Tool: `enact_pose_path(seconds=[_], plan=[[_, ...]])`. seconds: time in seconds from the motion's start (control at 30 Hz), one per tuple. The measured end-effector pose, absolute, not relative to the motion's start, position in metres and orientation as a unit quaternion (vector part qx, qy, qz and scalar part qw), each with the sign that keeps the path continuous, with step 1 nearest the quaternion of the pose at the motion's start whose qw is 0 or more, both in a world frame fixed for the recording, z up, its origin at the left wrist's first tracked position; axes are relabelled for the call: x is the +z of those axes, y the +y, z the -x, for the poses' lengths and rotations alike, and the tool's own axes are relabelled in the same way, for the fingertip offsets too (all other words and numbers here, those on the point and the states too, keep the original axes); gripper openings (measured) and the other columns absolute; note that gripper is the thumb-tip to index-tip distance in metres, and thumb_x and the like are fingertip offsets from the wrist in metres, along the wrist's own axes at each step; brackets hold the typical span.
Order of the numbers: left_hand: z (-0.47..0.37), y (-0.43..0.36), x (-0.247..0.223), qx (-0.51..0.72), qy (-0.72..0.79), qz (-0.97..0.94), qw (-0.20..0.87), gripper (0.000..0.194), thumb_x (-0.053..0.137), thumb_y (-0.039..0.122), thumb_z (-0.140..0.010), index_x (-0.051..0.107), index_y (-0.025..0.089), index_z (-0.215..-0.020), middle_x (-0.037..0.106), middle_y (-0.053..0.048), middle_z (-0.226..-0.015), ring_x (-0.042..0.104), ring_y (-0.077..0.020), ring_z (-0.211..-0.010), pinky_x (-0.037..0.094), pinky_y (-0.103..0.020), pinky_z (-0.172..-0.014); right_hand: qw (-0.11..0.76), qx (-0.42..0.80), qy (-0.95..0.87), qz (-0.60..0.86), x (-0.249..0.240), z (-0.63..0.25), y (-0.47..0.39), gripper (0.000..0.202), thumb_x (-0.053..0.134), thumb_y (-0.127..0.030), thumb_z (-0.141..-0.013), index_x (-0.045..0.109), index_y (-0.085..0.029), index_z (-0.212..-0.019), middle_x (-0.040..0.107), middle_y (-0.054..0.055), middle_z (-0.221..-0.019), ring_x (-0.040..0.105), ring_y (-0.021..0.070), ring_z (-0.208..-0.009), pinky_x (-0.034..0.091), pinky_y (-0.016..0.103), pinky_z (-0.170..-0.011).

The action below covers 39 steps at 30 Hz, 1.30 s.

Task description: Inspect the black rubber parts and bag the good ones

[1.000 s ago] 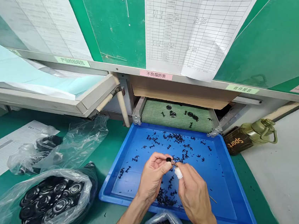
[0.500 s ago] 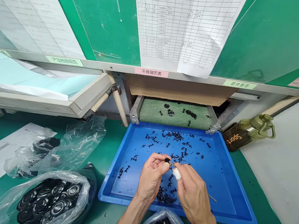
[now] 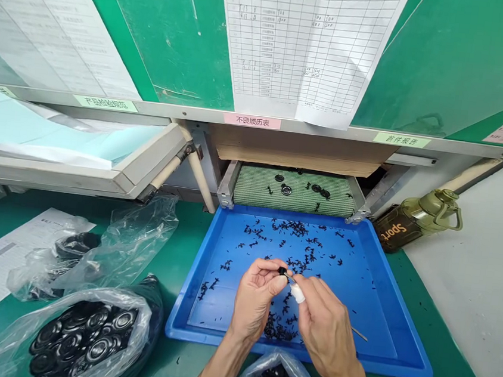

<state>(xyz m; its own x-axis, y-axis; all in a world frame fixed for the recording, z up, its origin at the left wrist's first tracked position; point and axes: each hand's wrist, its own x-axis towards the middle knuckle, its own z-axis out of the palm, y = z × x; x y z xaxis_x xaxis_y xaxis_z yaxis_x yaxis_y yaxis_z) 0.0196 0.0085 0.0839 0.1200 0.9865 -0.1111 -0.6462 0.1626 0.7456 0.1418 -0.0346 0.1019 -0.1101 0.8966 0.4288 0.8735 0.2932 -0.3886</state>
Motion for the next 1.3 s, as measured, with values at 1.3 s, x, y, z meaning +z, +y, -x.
enact_pose_path(seconds=[1.3], plan=[[-0.004, 0.053, 0.024, 0.551, 0.362, -0.051, 0.75, 0.009, 0.062, 0.019, -0.082, 0.06, 0.011, -0.085, 0.06, -0.006, -0.079, 0.055, -0.0086, -0.064, 0.042, -0.016, -0.047, 0.271, 0.054, -0.711, 0.647, 0.1, -0.154, 0.152, 0.017, 0.04, -0.014, -0.083, 0.056, -0.019, -0.084, 0.057, 0.001, -0.08, 0.05, 0.0127, -0.069, 0.034, 0.022, -0.06]])
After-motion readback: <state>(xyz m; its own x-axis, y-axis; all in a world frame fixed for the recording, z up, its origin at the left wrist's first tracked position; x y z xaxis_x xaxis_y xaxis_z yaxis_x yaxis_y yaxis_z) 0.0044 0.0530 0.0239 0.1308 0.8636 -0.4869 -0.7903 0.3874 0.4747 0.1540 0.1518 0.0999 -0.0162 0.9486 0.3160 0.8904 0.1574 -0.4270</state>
